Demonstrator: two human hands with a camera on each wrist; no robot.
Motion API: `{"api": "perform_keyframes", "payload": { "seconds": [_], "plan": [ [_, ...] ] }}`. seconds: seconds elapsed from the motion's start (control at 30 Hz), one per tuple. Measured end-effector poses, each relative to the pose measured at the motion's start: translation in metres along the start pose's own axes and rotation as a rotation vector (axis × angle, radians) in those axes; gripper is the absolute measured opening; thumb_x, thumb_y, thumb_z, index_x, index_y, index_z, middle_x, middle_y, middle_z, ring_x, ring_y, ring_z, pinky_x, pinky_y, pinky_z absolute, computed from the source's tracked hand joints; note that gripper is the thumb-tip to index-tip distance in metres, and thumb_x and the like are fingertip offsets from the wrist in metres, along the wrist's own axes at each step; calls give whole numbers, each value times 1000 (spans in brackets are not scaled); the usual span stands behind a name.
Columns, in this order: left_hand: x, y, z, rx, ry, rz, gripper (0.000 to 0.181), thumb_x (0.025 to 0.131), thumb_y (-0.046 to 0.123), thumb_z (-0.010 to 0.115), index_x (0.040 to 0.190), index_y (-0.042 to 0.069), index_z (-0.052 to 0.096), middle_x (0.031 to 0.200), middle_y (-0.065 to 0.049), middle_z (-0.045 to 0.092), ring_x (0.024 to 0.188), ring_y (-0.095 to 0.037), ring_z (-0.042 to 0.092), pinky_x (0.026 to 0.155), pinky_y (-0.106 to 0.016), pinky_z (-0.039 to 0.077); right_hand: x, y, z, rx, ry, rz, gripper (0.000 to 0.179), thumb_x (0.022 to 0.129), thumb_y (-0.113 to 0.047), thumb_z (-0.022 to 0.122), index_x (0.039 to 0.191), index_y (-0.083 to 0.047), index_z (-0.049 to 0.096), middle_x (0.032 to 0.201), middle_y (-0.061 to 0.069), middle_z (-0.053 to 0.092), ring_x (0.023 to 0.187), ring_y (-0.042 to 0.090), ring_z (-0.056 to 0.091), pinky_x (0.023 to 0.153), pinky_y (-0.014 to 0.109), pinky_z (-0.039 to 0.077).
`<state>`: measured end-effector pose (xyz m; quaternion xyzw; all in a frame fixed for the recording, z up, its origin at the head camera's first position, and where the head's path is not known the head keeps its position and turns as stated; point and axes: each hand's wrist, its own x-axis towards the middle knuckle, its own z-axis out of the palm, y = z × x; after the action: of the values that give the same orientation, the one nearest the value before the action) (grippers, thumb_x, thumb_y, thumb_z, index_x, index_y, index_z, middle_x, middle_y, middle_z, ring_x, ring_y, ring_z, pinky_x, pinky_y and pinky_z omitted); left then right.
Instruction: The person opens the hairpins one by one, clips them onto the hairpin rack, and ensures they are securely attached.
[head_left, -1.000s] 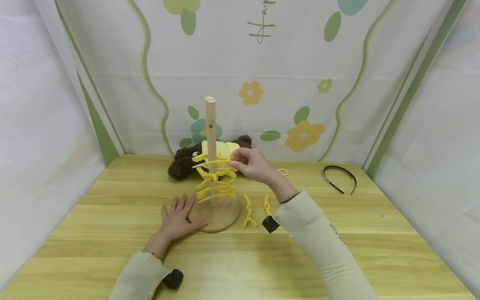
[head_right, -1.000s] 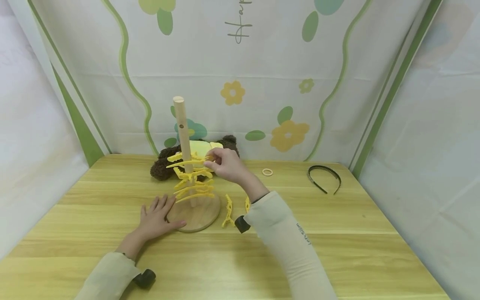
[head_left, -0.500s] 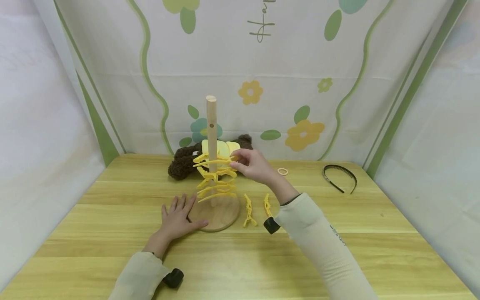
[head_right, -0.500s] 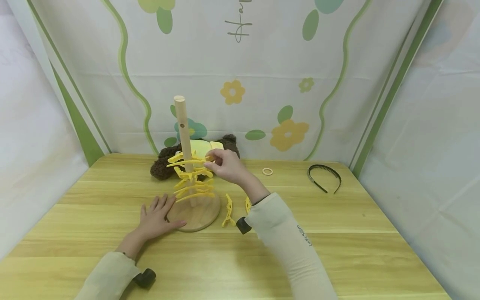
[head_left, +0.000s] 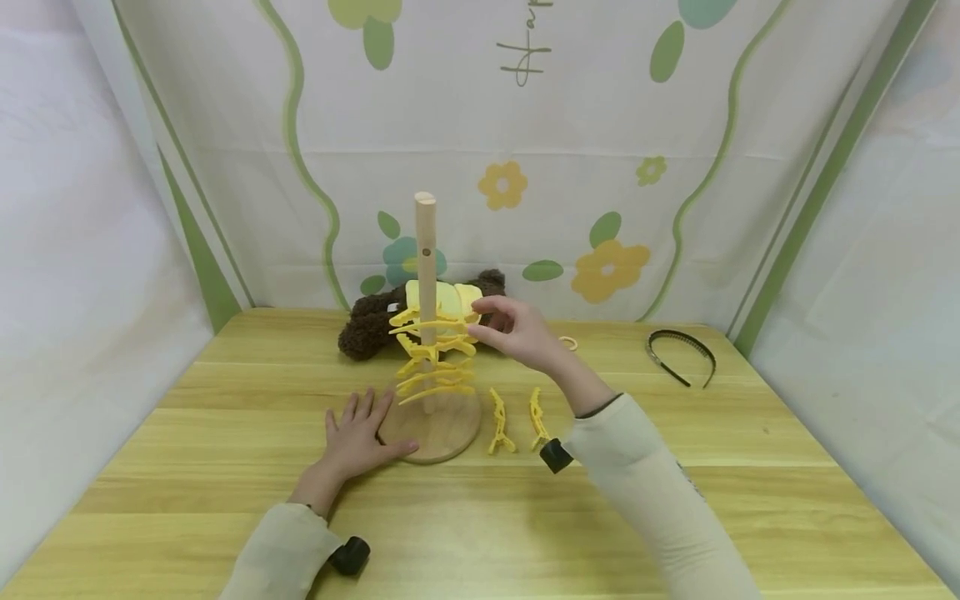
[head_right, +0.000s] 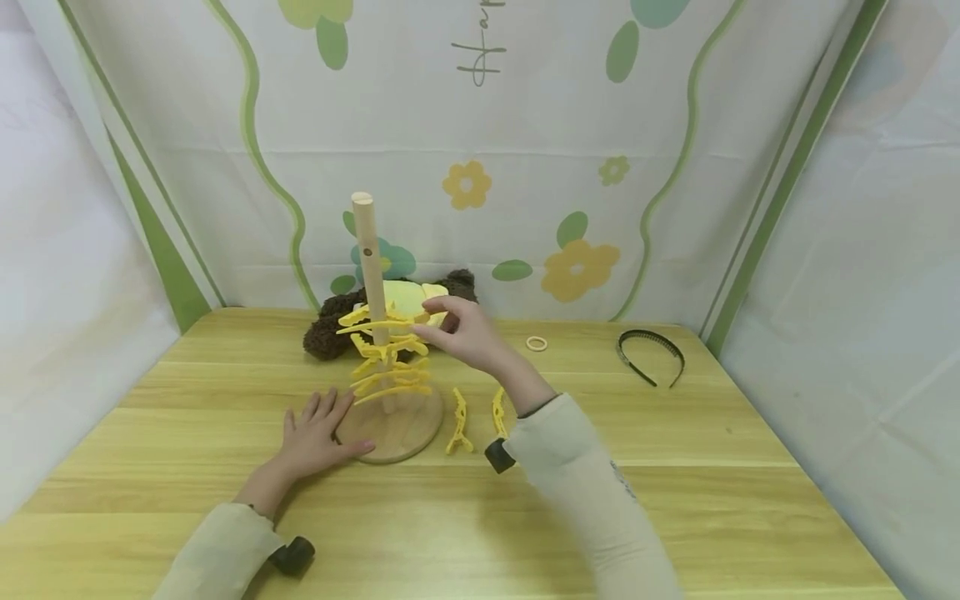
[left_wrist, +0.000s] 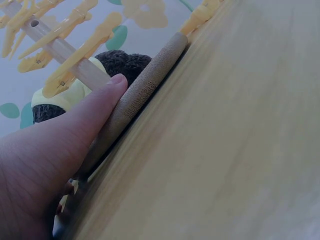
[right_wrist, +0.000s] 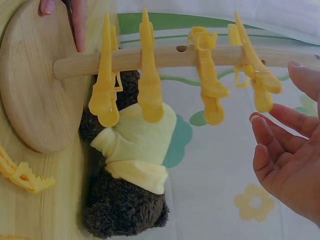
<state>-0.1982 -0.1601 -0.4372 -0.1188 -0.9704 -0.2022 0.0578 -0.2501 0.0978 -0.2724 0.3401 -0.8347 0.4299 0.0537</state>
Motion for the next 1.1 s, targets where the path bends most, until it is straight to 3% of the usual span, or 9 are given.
{"api": "perform_keyframes", "payload": {
  "seconds": [0.17, 0.47, 0.7, 0.97, 1.1],
  "plan": [
    [0, -2, 1, 0, 10, 0, 95, 67, 72, 46, 139, 16, 22, 138, -21, 17, 124, -42, 7, 87, -64, -2, -22, 8, -15, 22, 23, 52, 38, 82, -19, 61, 115, -2, 53, 109, 9, 55, 80, 19, 53, 70, 35, 42],
    [1, -4, 3, 10, 10, -5, 95, 67, 72, 45, 139, 15, 22, 138, -21, 17, 124, -42, 8, 87, -64, -2, -74, 29, -23, 17, 92, 128, 34, 82, -12, 60, 113, 1, 53, 105, 11, 56, 79, 21, 53, 69, 35, 42],
    [1, -1, 2, 6, 6, -9, 96, 66, 73, 46, 139, 15, 21, 138, -21, 17, 124, -41, 7, 87, -64, -2, -108, 41, -15, 19, 132, 240, 33, 82, -9, 59, 111, 5, 53, 102, 14, 57, 79, 24, 52, 69, 37, 43],
    [0, -1, 2, 1, 11, -10, 95, 66, 73, 45, 139, 16, 21, 138, -21, 18, 124, -41, 8, 87, -64, -2, -130, 93, 4, 87, 121, 258, 34, 81, -18, 62, 109, 1, 56, 101, 13, 58, 78, 19, 53, 68, 31, 43],
    [0, 0, 1, 0, 15, -2, 95, 67, 72, 46, 139, 15, 21, 138, -21, 17, 124, -41, 7, 87, -64, -2, -136, 105, 10, 101, 136, 237, 36, 80, -18, 62, 108, 4, 56, 99, 12, 59, 77, 19, 53, 68, 29, 43]
  ]
}}
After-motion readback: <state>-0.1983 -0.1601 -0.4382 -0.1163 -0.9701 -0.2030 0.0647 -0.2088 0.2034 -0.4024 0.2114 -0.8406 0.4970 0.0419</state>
